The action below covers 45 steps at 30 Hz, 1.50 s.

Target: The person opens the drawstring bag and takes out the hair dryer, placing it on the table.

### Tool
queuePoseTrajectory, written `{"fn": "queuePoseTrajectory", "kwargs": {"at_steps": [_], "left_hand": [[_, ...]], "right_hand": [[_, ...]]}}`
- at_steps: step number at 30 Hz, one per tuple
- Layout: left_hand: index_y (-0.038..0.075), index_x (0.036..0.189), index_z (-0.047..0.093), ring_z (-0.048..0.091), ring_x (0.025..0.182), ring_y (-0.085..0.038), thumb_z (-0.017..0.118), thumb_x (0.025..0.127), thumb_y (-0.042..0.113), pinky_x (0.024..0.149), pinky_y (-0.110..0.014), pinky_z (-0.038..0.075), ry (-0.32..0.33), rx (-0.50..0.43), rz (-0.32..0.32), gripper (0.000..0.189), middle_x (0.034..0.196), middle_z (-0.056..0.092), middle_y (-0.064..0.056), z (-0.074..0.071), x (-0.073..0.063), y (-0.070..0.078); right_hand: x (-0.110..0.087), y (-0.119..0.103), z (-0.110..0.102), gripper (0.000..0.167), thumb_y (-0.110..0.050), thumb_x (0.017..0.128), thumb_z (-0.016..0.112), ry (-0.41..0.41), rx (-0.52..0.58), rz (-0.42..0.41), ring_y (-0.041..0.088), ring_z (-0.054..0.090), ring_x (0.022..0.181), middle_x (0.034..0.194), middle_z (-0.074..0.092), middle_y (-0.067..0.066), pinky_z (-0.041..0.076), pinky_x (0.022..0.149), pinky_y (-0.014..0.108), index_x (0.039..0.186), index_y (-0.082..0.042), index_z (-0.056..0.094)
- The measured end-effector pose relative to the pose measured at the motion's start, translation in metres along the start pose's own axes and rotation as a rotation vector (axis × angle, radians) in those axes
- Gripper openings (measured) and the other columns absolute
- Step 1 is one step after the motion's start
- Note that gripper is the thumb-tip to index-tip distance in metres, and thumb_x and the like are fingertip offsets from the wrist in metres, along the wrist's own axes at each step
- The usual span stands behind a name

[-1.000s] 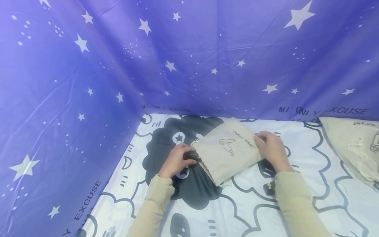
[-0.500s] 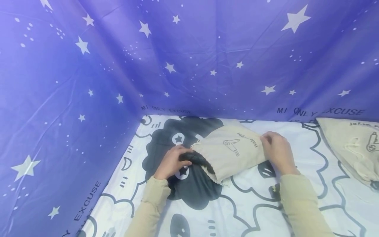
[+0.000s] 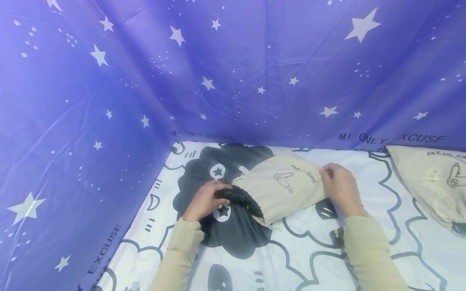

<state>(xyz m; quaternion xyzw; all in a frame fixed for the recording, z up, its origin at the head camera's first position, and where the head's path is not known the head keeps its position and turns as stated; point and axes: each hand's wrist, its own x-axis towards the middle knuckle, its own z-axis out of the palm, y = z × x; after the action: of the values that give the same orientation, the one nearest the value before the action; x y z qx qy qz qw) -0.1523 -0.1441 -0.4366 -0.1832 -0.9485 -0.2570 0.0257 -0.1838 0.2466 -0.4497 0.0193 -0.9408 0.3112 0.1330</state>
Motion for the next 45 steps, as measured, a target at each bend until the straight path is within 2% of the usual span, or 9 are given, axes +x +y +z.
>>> {"fn": "queuePoseTrajectory", "kwargs": {"at_steps": [6,11,14,16,19,28,34,41,45], "left_hand": [[0.016,0.121,0.071,0.058,0.113,-0.028,0.085,0.077,0.021,0.102,-0.047,0.040,-0.034,-0.021,0.052,0.046,0.114,0.066,-0.007,0.002,0.003,0.006],[0.018,0.124,0.069,0.054,0.113,-0.026,0.084,0.078,0.027,0.107,-0.053,0.031,-0.059,-0.015,0.065,0.049,0.116,0.062,-0.007,0.008,0.007,0.014],[0.020,0.122,0.070,0.053,0.112,-0.025,0.083,0.079,0.028,0.109,-0.054,0.028,-0.050,-0.009,0.044,0.046,0.114,0.061,-0.005,0.011,0.007,0.017],[0.021,0.120,0.070,0.054,0.111,-0.024,0.082,0.079,0.029,0.110,-0.054,0.028,-0.041,-0.002,0.034,0.043,0.113,0.061,-0.004,0.012,0.007,0.017],[0.023,0.117,0.070,0.055,0.110,-0.023,0.081,0.080,0.029,0.110,-0.053,0.028,-0.023,0.008,0.040,0.039,0.112,0.062,-0.003,0.014,0.008,0.016],[0.026,0.120,0.071,0.057,0.109,-0.020,0.078,0.080,0.034,0.109,-0.051,0.030,0.012,0.033,0.050,0.041,0.110,0.064,0.001,0.011,0.003,0.002],[0.025,0.121,0.071,0.057,0.109,-0.023,0.079,0.081,0.033,0.109,-0.052,0.030,0.001,0.022,0.053,0.042,0.112,0.064,-0.001,0.005,-0.001,-0.007],[0.020,0.117,0.072,0.058,0.111,-0.026,0.084,0.077,0.023,0.105,-0.054,0.033,-0.004,0.005,0.039,0.042,0.112,0.065,-0.004,-0.005,-0.007,-0.012],[0.017,0.121,0.070,0.054,0.117,-0.031,0.085,0.078,0.018,0.108,-0.055,0.029,-0.050,-0.016,0.036,0.046,0.119,0.063,-0.008,-0.007,-0.007,-0.009]], "right_hand": [[0.003,0.000,0.003,0.031,-0.029,0.099,0.058,-0.046,0.051,0.032,0.033,0.061,0.084,0.090,0.070,0.019,0.041,0.070,0.036,0.102,0.000,0.067],[0.008,-0.002,0.009,0.047,-0.044,0.100,0.054,-0.148,0.079,0.046,0.032,0.060,0.087,0.097,0.067,0.020,0.043,0.073,0.038,0.119,-0.002,0.062],[0.011,-0.004,0.012,0.043,-0.042,0.100,0.054,-0.180,0.074,0.009,0.029,0.058,0.081,0.091,0.066,0.017,0.043,0.072,0.040,0.115,-0.002,0.062],[0.012,-0.005,0.013,0.037,-0.038,0.101,0.053,-0.168,0.064,-0.017,0.028,0.056,0.076,0.087,0.065,0.015,0.042,0.071,0.040,0.106,-0.003,0.062],[0.012,-0.005,0.012,0.032,-0.035,0.103,0.050,-0.128,0.046,-0.014,0.027,0.054,0.071,0.081,0.064,0.013,0.041,0.067,0.039,0.099,-0.005,0.061],[0.009,-0.007,0.009,0.035,-0.033,0.103,0.048,-0.096,0.041,0.052,0.031,0.055,0.073,0.080,0.064,0.016,0.039,0.066,0.039,0.102,-0.001,0.063],[0.008,-0.004,0.005,0.037,-0.031,0.104,0.046,-0.087,0.038,0.094,0.037,0.057,0.078,0.084,0.064,0.022,0.042,0.069,0.046,0.105,0.003,0.061],[0.007,0.007,0.002,0.044,-0.032,0.104,0.043,-0.161,0.042,0.120,0.049,0.056,0.091,0.097,0.061,0.034,0.043,0.080,0.061,0.112,0.009,0.055],[0.006,0.007,0.001,0.048,-0.038,0.104,0.042,-0.211,0.044,0.138,0.045,0.057,0.090,0.097,0.062,0.031,0.044,0.079,0.058,0.111,0.007,0.056]]}}
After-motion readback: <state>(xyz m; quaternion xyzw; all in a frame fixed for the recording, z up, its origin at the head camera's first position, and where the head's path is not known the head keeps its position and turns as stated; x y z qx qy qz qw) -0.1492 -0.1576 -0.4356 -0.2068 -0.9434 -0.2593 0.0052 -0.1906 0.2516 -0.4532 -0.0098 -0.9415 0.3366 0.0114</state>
